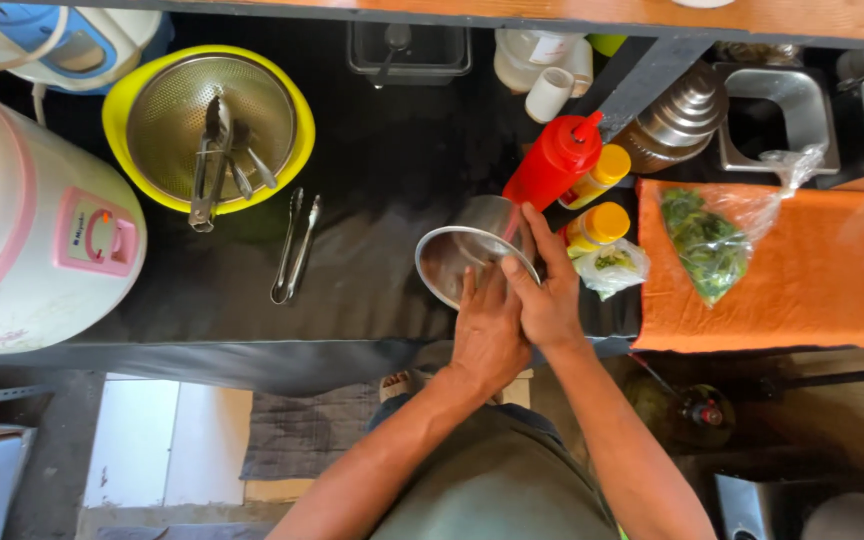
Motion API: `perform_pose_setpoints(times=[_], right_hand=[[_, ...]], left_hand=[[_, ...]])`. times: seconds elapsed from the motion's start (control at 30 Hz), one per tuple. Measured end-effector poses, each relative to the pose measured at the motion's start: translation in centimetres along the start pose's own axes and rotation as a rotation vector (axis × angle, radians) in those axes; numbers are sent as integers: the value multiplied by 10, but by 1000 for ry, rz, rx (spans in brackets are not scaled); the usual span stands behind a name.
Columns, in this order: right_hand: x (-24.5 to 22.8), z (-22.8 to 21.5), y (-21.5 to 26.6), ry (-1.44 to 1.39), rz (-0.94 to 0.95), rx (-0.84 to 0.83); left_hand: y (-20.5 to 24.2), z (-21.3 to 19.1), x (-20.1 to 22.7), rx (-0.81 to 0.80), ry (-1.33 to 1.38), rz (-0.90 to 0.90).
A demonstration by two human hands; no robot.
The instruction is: Preparing and mixing chopped green onions in a bowl at a food stall.
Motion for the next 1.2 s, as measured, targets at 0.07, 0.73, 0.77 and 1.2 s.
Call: perform_pose_setpoints(times=[0.07,0.73,0.77,1.2], right_hand=[[-11,-8,-14,44,79,-32],[-8,15,2,-169,-1,-31],[-9,13,1,-188,-8,-18],[-1,6,7,-195,61,89]], left_hand=[[6,-1,-10,34,-128,106],[-12,-25,-7,-47,-511,367],[-12,-30,-3,54,-408,320],[-9,-25,0,-11,-339,311]])
Point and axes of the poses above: each hand's wrist, its own y-axis away from the middle knuckle, its own z-axis out of the palm, x = y × z, the point moved 8 cm from there along -y, towards the middle knuckle, and after that the axes turned 8 degrees about -y, right-handed, at the moved point
